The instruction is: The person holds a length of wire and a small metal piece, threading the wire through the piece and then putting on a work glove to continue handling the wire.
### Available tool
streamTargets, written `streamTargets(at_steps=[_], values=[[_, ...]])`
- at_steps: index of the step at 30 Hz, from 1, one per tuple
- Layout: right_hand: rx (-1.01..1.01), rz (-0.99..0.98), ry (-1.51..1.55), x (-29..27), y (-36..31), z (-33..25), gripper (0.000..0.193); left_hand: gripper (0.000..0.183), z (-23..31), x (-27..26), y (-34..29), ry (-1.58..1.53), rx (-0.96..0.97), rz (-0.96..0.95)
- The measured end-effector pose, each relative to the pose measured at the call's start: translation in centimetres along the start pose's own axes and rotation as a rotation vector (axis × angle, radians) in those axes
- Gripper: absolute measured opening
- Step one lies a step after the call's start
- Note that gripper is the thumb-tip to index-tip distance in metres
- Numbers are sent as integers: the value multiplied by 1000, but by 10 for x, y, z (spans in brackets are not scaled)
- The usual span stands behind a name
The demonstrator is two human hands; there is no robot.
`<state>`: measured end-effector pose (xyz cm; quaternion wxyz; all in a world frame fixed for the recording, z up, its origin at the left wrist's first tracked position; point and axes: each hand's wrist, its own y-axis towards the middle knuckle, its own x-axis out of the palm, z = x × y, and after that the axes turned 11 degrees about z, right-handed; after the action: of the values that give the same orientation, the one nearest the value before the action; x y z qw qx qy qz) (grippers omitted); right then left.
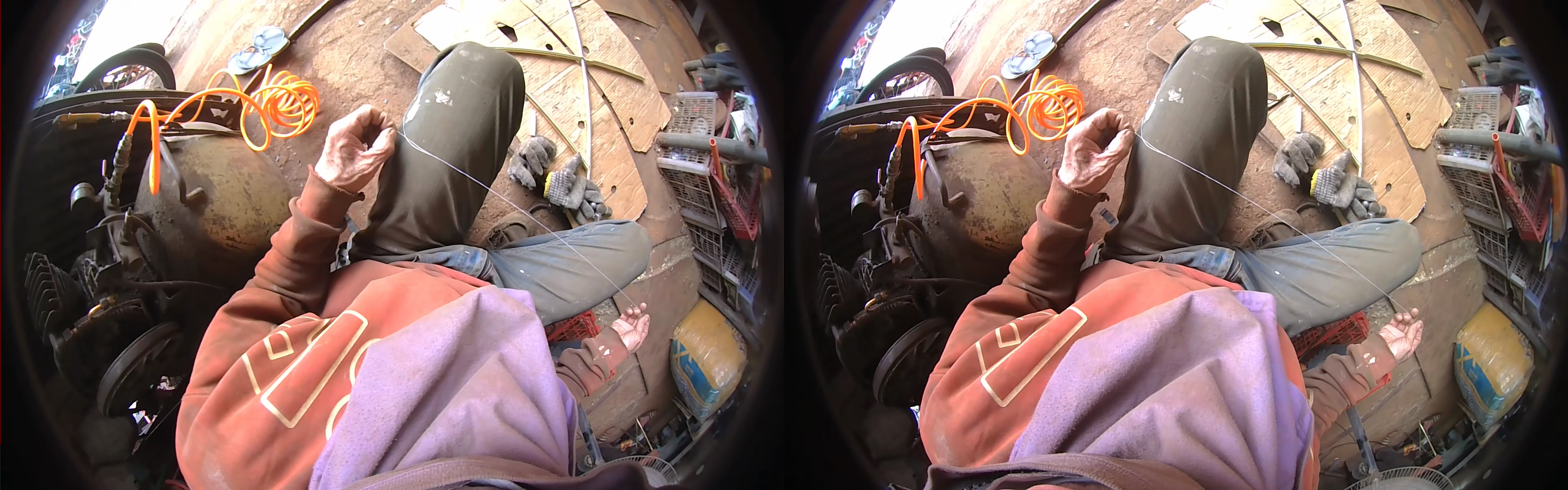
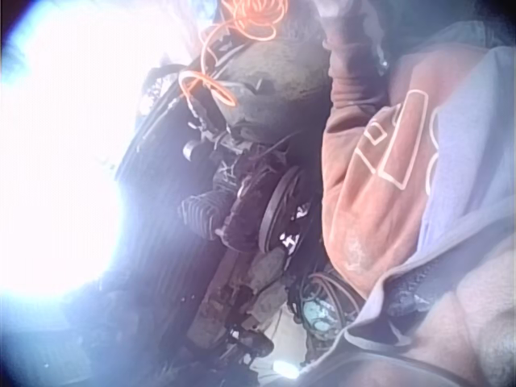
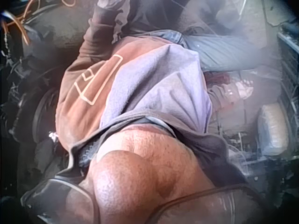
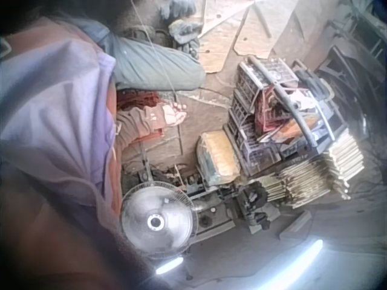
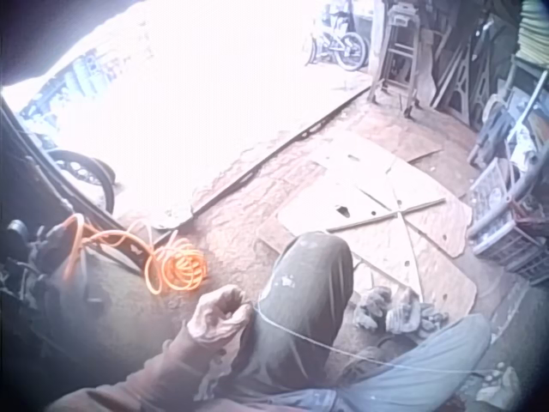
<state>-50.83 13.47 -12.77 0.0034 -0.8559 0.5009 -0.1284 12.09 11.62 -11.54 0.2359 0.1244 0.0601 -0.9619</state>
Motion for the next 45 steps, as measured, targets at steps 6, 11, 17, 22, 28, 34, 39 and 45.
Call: streamTargets(at_steps=[6,11,17,22,28,34,39,45], values=[[-11,29,15,-7,8,1,27,4,4,5,-2,-29,2,14],[-15,34,-11,2,2,-5,26,4,-2,4,0,-24,10,16],[4,-173,-75,3,-7,-13,19,3,-8,9,5,-17,39,30],[-54,-268,-116,34,-34,-21,18,2,0,6,10,-116,-13,33],[-116,-98,-172,28,-31,-12,19,7,-10,13,11,-68,72,34],[-163,-62,-175,27,-26,-4,20,6,-10,11,10,-50,54,6],[-137,-101,-154,23,-19,-5,20,5,-6,9,7,-46,18,3],[-125,-74,-135,24,-13,-1,20,5,-8,12,8,-85,19,14]])
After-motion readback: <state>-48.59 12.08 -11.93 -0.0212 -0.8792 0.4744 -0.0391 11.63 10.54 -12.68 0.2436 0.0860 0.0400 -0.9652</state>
